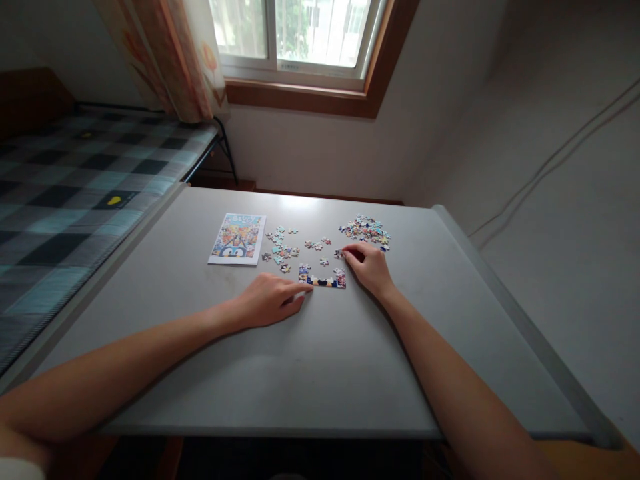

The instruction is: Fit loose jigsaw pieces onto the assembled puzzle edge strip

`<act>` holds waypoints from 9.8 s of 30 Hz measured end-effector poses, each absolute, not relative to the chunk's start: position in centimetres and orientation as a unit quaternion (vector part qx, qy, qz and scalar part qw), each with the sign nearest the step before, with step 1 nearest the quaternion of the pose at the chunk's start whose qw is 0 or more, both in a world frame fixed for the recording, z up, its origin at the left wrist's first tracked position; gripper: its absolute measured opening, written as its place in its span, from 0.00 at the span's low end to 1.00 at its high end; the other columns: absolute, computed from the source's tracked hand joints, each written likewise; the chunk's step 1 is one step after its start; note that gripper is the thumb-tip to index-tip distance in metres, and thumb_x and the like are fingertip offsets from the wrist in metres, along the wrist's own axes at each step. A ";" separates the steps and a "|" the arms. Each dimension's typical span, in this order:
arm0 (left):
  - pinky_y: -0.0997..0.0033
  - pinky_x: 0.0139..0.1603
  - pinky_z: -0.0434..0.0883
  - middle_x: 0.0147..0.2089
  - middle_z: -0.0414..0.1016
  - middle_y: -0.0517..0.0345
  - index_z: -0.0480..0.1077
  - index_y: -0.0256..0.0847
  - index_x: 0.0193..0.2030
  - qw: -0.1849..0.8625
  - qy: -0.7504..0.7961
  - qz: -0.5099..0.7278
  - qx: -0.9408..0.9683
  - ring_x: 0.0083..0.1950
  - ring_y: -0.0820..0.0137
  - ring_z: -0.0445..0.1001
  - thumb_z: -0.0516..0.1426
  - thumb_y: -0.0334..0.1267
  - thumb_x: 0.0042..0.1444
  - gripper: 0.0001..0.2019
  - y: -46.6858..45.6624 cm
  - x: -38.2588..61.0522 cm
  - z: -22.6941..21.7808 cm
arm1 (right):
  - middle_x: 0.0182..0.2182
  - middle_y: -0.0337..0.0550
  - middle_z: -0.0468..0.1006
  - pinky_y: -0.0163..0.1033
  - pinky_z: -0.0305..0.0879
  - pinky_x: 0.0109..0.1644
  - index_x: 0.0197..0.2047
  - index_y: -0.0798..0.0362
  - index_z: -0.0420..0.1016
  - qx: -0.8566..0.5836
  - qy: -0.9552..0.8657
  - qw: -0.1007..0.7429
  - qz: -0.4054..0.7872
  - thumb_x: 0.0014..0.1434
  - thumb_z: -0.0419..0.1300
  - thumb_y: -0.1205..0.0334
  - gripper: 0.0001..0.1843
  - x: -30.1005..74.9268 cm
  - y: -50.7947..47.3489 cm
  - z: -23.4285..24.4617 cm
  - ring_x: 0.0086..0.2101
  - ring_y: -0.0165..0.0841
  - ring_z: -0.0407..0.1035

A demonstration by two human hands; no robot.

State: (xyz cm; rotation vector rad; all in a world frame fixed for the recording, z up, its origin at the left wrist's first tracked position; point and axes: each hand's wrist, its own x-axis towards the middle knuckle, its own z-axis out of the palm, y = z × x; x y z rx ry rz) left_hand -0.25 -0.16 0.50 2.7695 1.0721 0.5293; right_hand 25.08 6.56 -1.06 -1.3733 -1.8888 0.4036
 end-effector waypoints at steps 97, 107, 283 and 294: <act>0.75 0.26 0.61 0.28 0.76 0.59 0.70 0.42 0.53 0.005 0.374 0.151 0.915 0.26 0.72 0.73 0.49 0.40 0.61 0.16 -0.4 0.0 0.3 | 0.32 0.42 0.74 0.33 0.64 0.36 0.34 0.55 0.78 -0.364 -0.868 0.173 0.291 0.55 0.58 0.68 0.07 18.6 8.9 2.3 0.30 0.27 0.66; 0.75 0.27 0.61 0.28 0.76 0.58 0.69 0.42 0.54 0.010 0.377 0.150 0.914 0.25 0.73 0.72 0.49 0.40 0.62 0.17 -0.4 0.0 0.3 | 0.31 0.42 0.74 0.33 0.64 0.36 0.33 0.55 0.78 -0.364 -0.864 0.169 0.302 0.54 0.59 0.68 0.06 18.6 8.8 2.5 0.30 0.27 0.66; 0.77 0.27 0.60 0.28 0.76 0.62 0.71 0.45 0.52 0.039 0.370 0.175 0.912 0.26 0.75 0.72 0.50 0.41 0.62 0.15 0.7 -0.7 0.4 | 0.29 0.42 0.70 0.36 0.60 0.34 0.38 0.54 0.81 -0.466 -0.804 0.339 0.145 0.55 0.54 0.69 0.14 25.0 7.7 -1.2 0.27 0.29 0.63; 0.77 0.27 0.60 0.26 0.75 0.62 0.71 0.45 0.52 0.038 0.371 0.177 0.911 0.25 0.75 0.72 0.50 0.41 0.62 0.15 0.7 -0.6 0.5 | 0.28 0.41 0.69 0.35 0.59 0.34 0.42 0.52 0.79 -0.469 -0.814 0.310 0.146 0.56 0.53 0.66 0.15 24.9 7.6 -1.3 0.27 0.29 0.62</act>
